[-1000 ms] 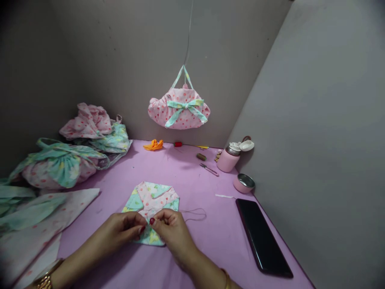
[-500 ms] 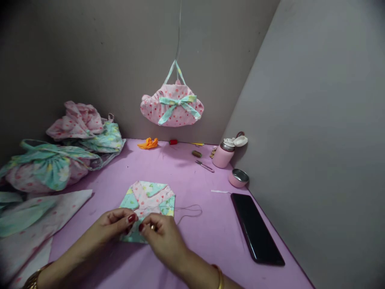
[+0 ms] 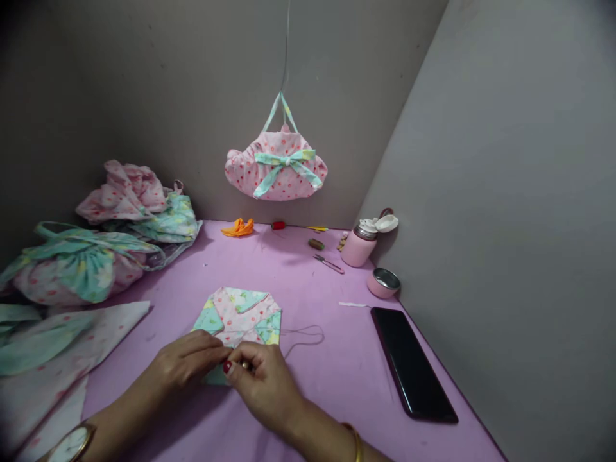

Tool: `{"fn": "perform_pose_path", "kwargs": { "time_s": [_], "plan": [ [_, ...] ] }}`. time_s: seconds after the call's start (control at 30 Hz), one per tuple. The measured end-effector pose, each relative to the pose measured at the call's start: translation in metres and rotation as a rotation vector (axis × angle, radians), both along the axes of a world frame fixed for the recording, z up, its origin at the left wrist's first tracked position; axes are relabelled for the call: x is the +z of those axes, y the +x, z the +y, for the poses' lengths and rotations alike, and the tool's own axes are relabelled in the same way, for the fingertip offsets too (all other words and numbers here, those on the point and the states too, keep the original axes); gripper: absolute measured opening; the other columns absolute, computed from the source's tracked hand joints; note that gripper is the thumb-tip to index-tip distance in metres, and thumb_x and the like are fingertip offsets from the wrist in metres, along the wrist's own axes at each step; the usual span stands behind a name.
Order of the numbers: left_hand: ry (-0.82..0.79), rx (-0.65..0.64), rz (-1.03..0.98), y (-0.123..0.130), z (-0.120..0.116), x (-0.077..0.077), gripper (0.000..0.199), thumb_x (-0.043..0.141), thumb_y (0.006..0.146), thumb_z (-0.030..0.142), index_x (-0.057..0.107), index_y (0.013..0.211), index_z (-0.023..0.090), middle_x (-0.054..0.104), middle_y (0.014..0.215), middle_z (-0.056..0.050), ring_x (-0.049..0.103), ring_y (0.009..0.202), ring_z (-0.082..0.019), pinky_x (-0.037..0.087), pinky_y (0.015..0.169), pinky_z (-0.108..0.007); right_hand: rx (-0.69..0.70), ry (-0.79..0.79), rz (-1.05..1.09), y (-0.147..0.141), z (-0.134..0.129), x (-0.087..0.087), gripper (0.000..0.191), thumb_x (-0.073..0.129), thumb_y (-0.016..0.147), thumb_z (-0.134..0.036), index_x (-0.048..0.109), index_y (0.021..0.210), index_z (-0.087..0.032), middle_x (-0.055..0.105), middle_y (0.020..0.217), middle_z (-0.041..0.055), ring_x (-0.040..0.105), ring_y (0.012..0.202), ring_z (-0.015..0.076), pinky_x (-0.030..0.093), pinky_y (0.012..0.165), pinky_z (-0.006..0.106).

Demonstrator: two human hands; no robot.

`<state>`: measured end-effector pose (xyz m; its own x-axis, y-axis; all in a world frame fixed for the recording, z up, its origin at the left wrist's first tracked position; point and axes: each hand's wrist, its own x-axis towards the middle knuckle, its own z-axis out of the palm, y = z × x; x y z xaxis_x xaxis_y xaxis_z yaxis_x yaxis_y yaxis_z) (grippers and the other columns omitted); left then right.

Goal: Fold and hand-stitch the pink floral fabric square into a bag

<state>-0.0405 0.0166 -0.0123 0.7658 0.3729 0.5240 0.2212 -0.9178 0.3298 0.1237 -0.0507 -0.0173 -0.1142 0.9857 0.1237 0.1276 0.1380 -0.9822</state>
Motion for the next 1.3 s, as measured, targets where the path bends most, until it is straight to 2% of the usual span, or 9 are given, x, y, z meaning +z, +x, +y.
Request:
{"fn": "perform_pose_path", "kwargs": {
  "time_s": [0.1, 0.2, 0.6, 0.7, 0.9, 1.0, 1.17, 1.23, 1.3],
  "plan": [
    [0.063, 0.053, 0.073, 0.002, -0.004, 0.000, 0.020, 0.045, 0.087, 0.015, 0.063, 0.079, 0.016, 0.062, 0.063, -0.004, 0.055, 0.059, -0.017, 0.044, 0.054, -0.027, 0.011, -0.003, -0.018, -0.001, 0.000, 0.000, 0.016, 0.052, 0.077, -0.020, 0.053, 0.062, -0.015, 0.046, 0.059, -0.0023, 0.040, 0.057, 0.0109, 0.031, 0.055, 0.023],
    [0.054, 0.112, 0.057, 0.002, -0.006, -0.002, 0.023, 0.049, 0.084, 0.015, 0.061, 0.064, 0.016, 0.059, 0.057, -0.003, 0.053, 0.056, -0.016, 0.041, 0.054, -0.028, 0.009, 0.003, -0.047, 0.000, 0.000, 0.000, 0.016, 0.052, 0.077, -0.020, 0.054, 0.062, -0.015, 0.046, 0.057, -0.0027, 0.040, 0.056, 0.0104, 0.031, 0.054, 0.022],
    [-0.299, 0.186, 0.020, 0.000, -0.003, -0.004, 0.022, 0.055, 0.078, 0.017, 0.049, 0.058, 0.019, 0.054, 0.057, 0.002, 0.051, 0.058, -0.014, 0.038, 0.054, -0.024, -0.029, 0.002, -0.091, 0.002, 0.003, -0.003, 0.018, 0.052, 0.078, -0.023, 0.053, 0.061, -0.015, 0.044, 0.057, -0.0028, 0.039, 0.056, 0.0105, 0.029, 0.053, 0.022],
    [-0.499, 0.192, -0.037, 0.001, -0.002, -0.006, 0.025, 0.060, 0.076, 0.020, 0.046, 0.055, 0.019, 0.050, 0.058, 0.003, 0.048, 0.057, -0.013, 0.035, 0.053, -0.023, -0.037, -0.014, -0.087, 0.004, 0.004, -0.004, 0.019, 0.052, 0.079, -0.025, 0.053, 0.062, -0.015, 0.043, 0.057, -0.0031, 0.037, 0.055, 0.0103, 0.028, 0.052, 0.022],
    [-1.158, 0.044, -0.323, 0.010, -0.005, -0.007, 0.027, 0.062, 0.072, 0.027, 0.042, 0.056, 0.019, 0.052, 0.063, 0.003, 0.046, 0.057, -0.011, 0.037, 0.053, -0.023, 0.001, -0.080, -0.023, 0.005, 0.004, -0.002, 0.023, 0.053, 0.078, -0.028, 0.047, 0.058, -0.016, 0.039, 0.057, -0.0038, 0.034, 0.055, 0.0096, 0.026, 0.051, 0.022],
    [-1.291, 0.026, -0.396, 0.009, -0.002, -0.003, 0.026, 0.064, 0.070, 0.029, 0.043, 0.060, 0.019, 0.051, 0.060, 0.005, 0.043, 0.053, -0.009, 0.034, 0.050, -0.021, -0.018, -0.124, 0.057, 0.007, 0.005, 0.001, 0.026, 0.054, 0.077, -0.032, 0.045, 0.059, -0.016, 0.036, 0.055, -0.0044, 0.031, 0.053, 0.0091, 0.025, 0.049, 0.021],
    [-1.242, 0.081, -0.370, -0.004, 0.009, 0.003, 0.016, 0.063, 0.073, 0.030, 0.051, 0.071, 0.019, 0.048, 0.060, 0.006, 0.041, 0.050, -0.008, 0.032, 0.045, -0.018, -0.068, -0.198, 0.193, 0.015, 0.009, 0.003, 0.026, 0.057, 0.076, -0.036, 0.045, 0.063, -0.017, 0.034, 0.055, -0.0049, 0.030, 0.050, 0.0083, 0.024, 0.047, 0.021],
    [-1.109, 0.098, -0.258, -0.009, 0.011, 0.003, 0.010, 0.057, 0.078, 0.029, 0.056, 0.080, 0.020, 0.052, 0.061, 0.004, 0.045, 0.051, -0.010, 0.034, 0.045, -0.019, -0.064, -0.202, 0.192, 0.016, 0.010, 0.003, 0.027, 0.057, 0.076, -0.036, 0.045, 0.063, -0.017, 0.033, 0.055, -0.0051, 0.030, 0.050, 0.0083, 0.024, 0.046, 0.021],
    [-0.856, 0.109, -0.101, -0.011, 0.012, 0.004, 0.012, 0.050, 0.082, 0.025, 0.060, 0.087, 0.021, 0.059, 0.070, 0.001, 0.053, 0.059, -0.013, 0.041, 0.052, -0.022, -0.052, -0.194, 0.183, 0.015, 0.009, 0.003, 0.026, 0.057, 0.076, -0.035, 0.045, 0.063, -0.017, 0.033, 0.055, -0.0052, 0.029, 0.050, 0.0082, 0.023, 0.046, 0.021]
  ]
}}
